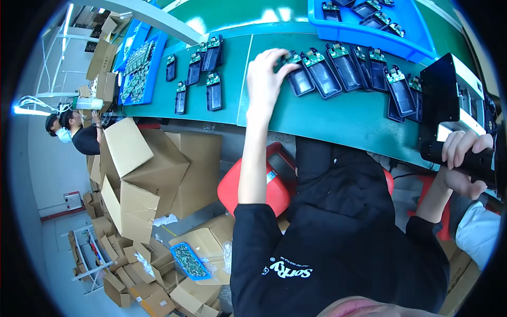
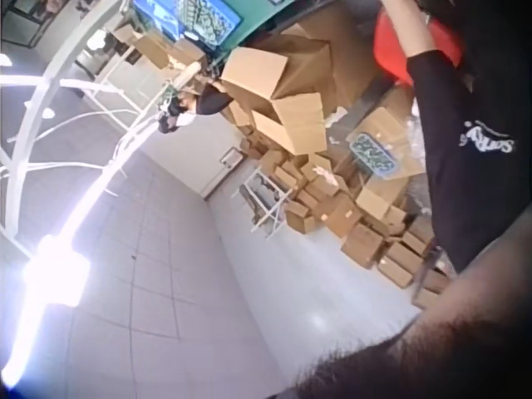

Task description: The person secures circuit boards into plastic housings using a power screwdriver, repeating the process several times. They then gather the completed assemblies, place them into a plastic bag, and set the bag into a cardboard box.

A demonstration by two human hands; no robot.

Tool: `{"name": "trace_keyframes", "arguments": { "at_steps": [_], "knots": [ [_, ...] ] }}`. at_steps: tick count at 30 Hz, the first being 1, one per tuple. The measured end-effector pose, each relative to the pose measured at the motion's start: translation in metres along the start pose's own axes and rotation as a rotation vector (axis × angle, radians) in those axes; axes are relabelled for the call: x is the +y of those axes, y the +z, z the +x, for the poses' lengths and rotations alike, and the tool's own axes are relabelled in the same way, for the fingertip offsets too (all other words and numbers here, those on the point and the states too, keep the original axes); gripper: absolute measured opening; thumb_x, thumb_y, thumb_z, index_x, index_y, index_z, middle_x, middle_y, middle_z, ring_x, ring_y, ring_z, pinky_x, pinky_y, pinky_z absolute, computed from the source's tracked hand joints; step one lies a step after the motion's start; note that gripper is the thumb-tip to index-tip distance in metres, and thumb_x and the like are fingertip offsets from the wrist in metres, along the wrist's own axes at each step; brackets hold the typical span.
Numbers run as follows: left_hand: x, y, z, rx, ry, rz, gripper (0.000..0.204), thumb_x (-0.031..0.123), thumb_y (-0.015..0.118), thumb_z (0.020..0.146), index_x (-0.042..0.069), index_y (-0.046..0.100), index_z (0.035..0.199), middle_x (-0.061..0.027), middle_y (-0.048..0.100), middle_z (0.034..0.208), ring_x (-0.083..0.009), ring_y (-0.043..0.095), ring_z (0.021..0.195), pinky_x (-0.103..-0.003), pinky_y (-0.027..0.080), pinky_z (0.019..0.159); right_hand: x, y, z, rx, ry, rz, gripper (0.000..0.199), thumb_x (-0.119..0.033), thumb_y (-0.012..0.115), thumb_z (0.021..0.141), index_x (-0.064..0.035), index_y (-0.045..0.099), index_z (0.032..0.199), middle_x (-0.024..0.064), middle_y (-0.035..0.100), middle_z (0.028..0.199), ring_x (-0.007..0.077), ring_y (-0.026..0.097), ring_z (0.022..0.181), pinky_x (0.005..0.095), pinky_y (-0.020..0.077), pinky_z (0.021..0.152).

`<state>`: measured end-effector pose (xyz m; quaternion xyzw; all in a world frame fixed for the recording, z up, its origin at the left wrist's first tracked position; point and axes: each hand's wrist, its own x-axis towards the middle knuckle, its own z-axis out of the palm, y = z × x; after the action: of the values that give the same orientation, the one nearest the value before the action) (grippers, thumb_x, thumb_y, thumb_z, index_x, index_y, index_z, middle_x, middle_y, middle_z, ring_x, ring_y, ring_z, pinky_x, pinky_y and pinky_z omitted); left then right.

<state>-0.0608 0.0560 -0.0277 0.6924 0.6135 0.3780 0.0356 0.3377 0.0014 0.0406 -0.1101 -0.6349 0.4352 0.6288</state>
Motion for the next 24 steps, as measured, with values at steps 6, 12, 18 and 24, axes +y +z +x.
{"name": "trace_keyframes", "arguments": {
  "at_steps": [6, 12, 18, 24],
  "knots": [
    [-0.017, -0.036, 0.007, 0.138, 0.192, 0.281, 0.014, 0.009, 0.064, 0.085, 0.01, 0.068, 0.099, -0.0074, 0.068, 0.103, -0.0275, 0.064, 0.093, -0.038, 0.048, 0.079, -0.017, -0.019, -0.012, 0.074, -0.011, -0.121, 0.069, -0.068, 0.065, 0.078, -0.0086, 0.041, 0.102, 0.0, 0.046, 0.07, 0.0068, 0.042, 0.049, 0.02, 0.037, 0.047],
    [-0.079, -0.114, -0.025, 0.037, 0.046, 0.525, 0.024, -0.003, 0.061, 0.084, 0.006, 0.066, 0.106, -0.0136, 0.067, 0.102, -0.0326, 0.064, 0.094, -0.038, 0.051, 0.084, -0.05, 0.007, -0.004, 0.503, 0.075, -0.309, 0.062, -0.061, 0.052, 0.092, -0.0041, 0.04, 0.113, 0.0114, 0.048, 0.065, 0.0184, 0.046, 0.043, 0.0282, 0.0431, 0.038],
    [-0.089, -0.116, -0.02, -0.105, -0.068, 0.365, 0.029, -0.002, 0.068, 0.079, 0.005, 0.065, 0.107, -0.0137, 0.066, 0.105, -0.0313, 0.064, 0.097, -0.037, 0.049, 0.086, -0.057, -0.036, -0.001, 0.147, -0.146, -0.142, 0.063, -0.06, 0.054, 0.091, -0.0035, 0.039, 0.114, 0.0132, 0.049, 0.067, 0.0191, 0.047, 0.045, 0.0288, 0.0433, 0.039],
    [-0.089, -0.126, -0.032, -0.16, -0.095, 0.276, 0.03, -0.005, 0.07, 0.078, 0.001, 0.064, 0.107, -0.009, 0.068, 0.104, -0.0204, 0.064, 0.097, -0.031, 0.049, 0.082, -0.074, -0.029, 0.012, 0.088, -0.224, -0.188, 0.063, -0.059, 0.054, 0.091, -0.0022, 0.039, 0.114, 0.0148, 0.05, 0.069, 0.0202, 0.048, 0.046, 0.0308, 0.0442, 0.04]
  ]
}}
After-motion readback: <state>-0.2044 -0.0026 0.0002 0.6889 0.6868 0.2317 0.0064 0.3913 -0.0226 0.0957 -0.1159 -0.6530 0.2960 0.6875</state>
